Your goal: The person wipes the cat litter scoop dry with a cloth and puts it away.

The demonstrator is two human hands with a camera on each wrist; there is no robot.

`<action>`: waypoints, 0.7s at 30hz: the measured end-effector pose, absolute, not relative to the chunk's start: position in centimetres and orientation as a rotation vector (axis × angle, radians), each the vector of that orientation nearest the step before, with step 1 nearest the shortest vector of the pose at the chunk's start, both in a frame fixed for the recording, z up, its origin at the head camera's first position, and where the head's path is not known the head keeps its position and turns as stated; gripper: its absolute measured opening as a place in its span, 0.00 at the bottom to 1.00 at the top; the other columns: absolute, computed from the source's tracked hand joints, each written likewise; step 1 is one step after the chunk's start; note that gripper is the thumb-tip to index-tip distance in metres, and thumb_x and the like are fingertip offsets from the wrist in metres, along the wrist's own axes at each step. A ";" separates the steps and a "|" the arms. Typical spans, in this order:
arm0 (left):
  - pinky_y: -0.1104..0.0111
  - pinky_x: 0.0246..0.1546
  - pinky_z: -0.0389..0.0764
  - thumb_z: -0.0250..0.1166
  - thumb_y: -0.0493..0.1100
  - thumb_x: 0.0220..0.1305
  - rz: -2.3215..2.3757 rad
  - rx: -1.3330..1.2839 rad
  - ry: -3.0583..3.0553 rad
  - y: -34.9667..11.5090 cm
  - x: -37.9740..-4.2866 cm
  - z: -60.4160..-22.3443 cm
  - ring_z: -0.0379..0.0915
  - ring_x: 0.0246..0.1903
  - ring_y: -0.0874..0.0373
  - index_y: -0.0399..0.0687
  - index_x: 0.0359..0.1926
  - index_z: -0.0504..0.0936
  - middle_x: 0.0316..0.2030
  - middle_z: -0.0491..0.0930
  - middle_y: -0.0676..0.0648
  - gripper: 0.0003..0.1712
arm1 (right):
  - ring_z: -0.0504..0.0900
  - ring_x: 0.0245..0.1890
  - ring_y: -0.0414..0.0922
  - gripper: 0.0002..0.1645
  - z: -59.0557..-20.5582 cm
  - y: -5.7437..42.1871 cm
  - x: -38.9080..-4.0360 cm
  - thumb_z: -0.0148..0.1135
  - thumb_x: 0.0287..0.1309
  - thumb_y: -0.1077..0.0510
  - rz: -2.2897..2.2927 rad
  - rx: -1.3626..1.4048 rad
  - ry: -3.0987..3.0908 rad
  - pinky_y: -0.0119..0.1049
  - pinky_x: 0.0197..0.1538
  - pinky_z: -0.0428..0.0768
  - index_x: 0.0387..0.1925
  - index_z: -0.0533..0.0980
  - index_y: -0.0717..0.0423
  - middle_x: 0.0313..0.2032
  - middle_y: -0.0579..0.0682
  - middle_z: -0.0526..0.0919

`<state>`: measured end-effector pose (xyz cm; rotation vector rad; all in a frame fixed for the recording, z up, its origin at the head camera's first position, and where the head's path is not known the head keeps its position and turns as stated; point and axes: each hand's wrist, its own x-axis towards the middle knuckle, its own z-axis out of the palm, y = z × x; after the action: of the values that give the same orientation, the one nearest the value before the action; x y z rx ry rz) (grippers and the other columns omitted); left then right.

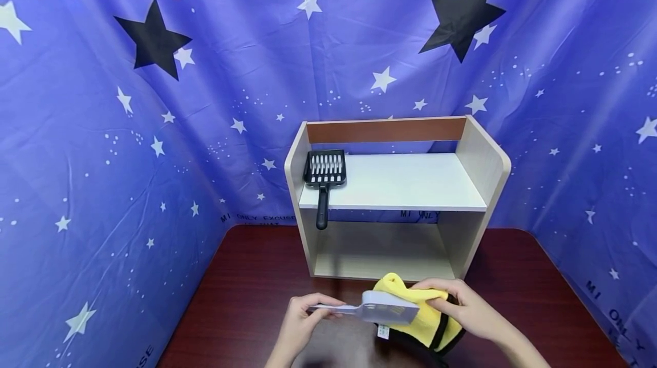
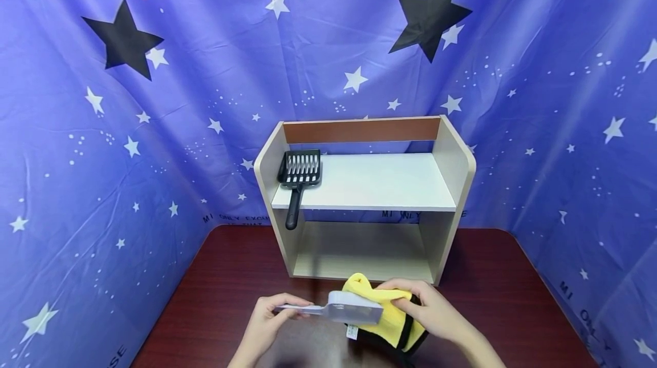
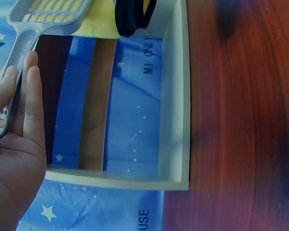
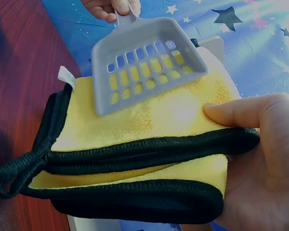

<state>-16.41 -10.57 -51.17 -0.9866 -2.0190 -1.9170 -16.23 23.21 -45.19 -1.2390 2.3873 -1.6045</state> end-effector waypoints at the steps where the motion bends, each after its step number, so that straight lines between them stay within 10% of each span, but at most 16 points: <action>1: 0.60 0.26 0.86 0.56 0.24 0.60 -1.925 -0.976 -2.013 -10.7 -16.5 -51.2 0.83 0.28 0.49 0.33 0.39 0.83 0.31 0.85 0.38 0.11 | 0.78 0.51 0.37 0.20 -45.2 23.4 -16.2 0.50 0.62 0.72 -1.603 -1.241 2.397 0.25 0.48 0.77 0.53 0.76 0.57 0.49 0.50 0.82; 21: 0.58 0.31 0.86 0.56 0.27 0.62 -2.032 -0.935 -2.007 -11.9 -16.4 -50.7 0.84 0.31 0.49 0.33 0.40 0.83 0.34 0.85 0.37 0.10 | 0.78 0.46 0.34 0.17 -44.9 23.9 -16.5 0.54 0.62 0.66 -1.549 -1.070 2.583 0.25 0.44 0.76 0.52 0.76 0.52 0.46 0.46 0.83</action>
<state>-16.35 -11.88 -50.72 -0.9349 -2.0074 -2.0322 -16.47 23.93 -44.92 -1.0695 2.5832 -1.5491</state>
